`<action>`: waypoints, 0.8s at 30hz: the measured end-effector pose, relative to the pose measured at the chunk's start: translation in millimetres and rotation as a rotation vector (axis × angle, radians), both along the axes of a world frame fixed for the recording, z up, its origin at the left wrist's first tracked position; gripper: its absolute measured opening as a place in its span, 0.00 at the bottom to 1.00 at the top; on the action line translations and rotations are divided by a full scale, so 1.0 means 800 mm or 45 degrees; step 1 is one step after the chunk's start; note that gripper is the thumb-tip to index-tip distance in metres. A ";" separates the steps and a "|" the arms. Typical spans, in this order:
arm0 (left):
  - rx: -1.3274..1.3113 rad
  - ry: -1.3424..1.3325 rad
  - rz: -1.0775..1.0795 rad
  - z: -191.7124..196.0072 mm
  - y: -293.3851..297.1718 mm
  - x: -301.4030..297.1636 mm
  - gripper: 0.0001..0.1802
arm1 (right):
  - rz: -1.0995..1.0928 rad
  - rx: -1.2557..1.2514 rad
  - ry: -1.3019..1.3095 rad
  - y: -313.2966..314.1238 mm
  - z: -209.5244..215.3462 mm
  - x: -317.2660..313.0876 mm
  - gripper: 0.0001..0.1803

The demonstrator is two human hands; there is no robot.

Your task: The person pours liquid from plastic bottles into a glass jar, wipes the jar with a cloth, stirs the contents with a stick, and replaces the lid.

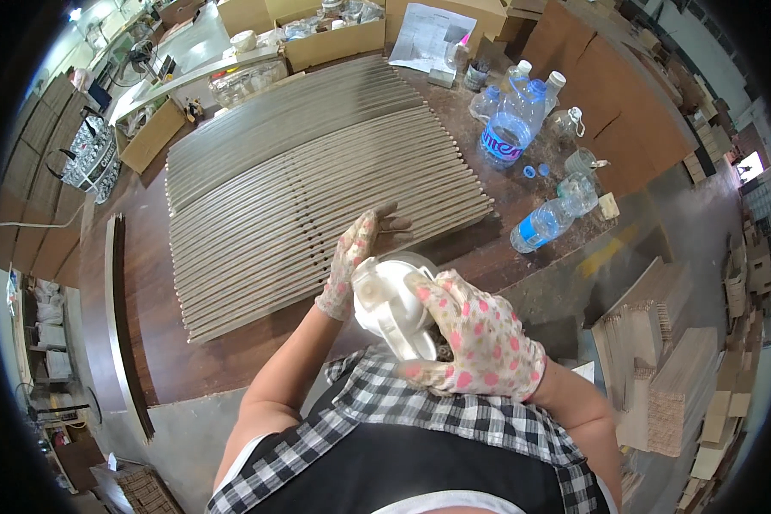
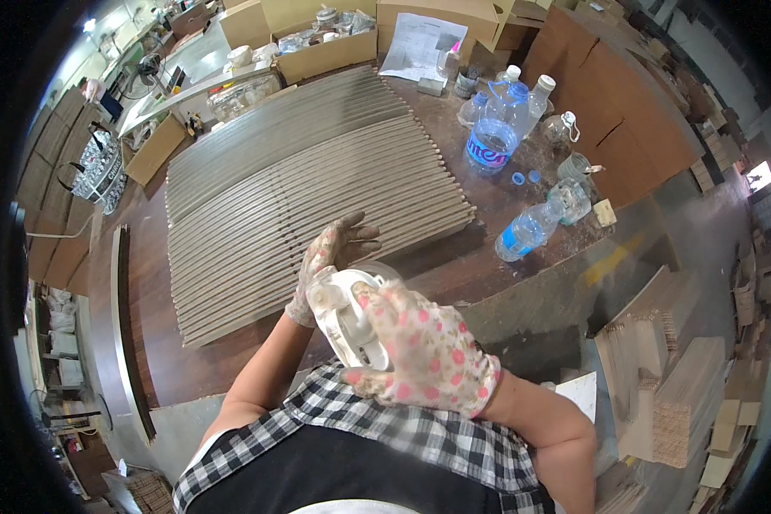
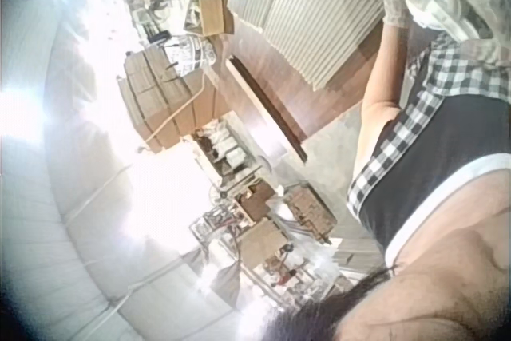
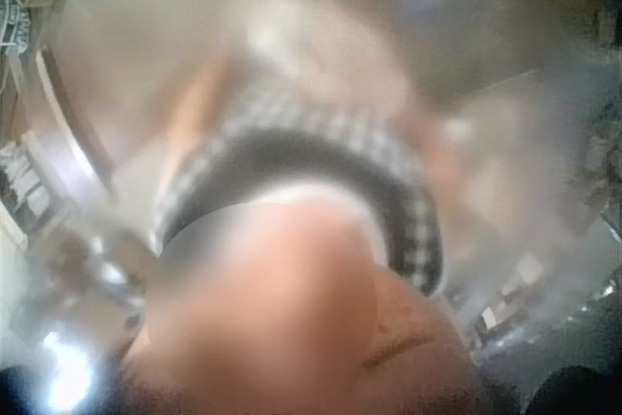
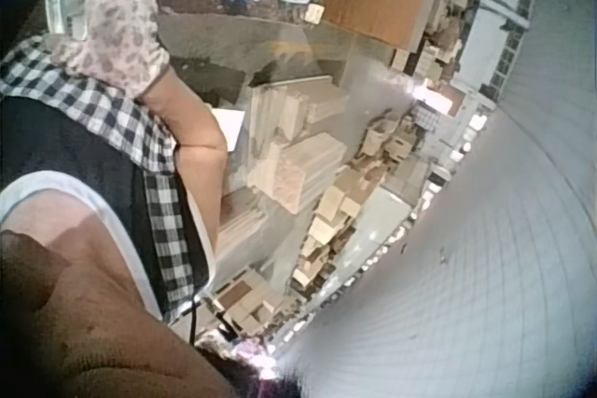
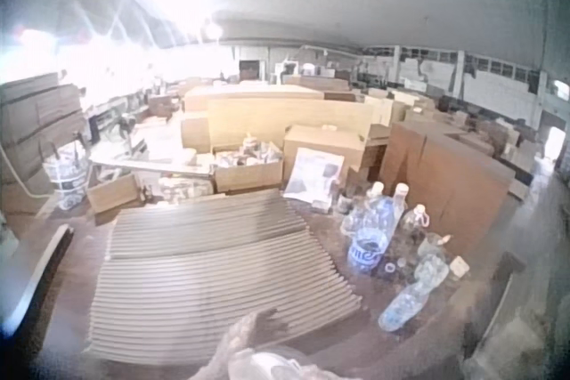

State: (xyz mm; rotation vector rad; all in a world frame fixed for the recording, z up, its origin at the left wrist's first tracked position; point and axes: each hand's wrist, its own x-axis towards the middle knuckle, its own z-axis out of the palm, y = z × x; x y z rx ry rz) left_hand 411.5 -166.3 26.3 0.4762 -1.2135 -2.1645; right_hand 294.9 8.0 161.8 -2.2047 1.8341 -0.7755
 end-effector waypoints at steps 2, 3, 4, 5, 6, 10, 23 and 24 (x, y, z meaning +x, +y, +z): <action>-0.039 -0.051 0.048 0.010 0.008 0.008 0.33 | 0.058 0.076 -0.009 0.003 0.001 0.000 0.30; -0.063 -0.059 0.053 0.010 0.010 0.009 0.33 | 0.092 0.117 0.001 0.004 0.003 -0.004 0.27; -0.087 -0.068 0.057 0.010 0.011 0.010 0.33 | 0.078 0.068 0.031 0.005 -0.001 -0.012 0.25; -0.126 -0.110 0.062 0.013 0.012 0.011 0.33 | 0.065 0.019 0.060 0.007 -0.009 -0.023 0.24; -0.116 -0.090 0.075 0.012 0.013 0.014 0.33 | 0.060 -0.033 0.084 0.003 -0.010 -0.027 0.22; -0.189 -0.100 0.151 0.005 0.015 0.018 0.33 | 0.133 -0.202 -0.144 -0.011 0.001 -0.057 0.18; -0.401 0.026 0.323 -0.022 0.015 0.043 0.41 | -0.963 -0.132 -1.784 0.017 -0.109 -0.145 0.16; -0.397 0.032 0.345 -0.021 0.018 0.045 0.42 | -1.010 -0.073 -2.053 0.024 -0.143 -0.149 0.14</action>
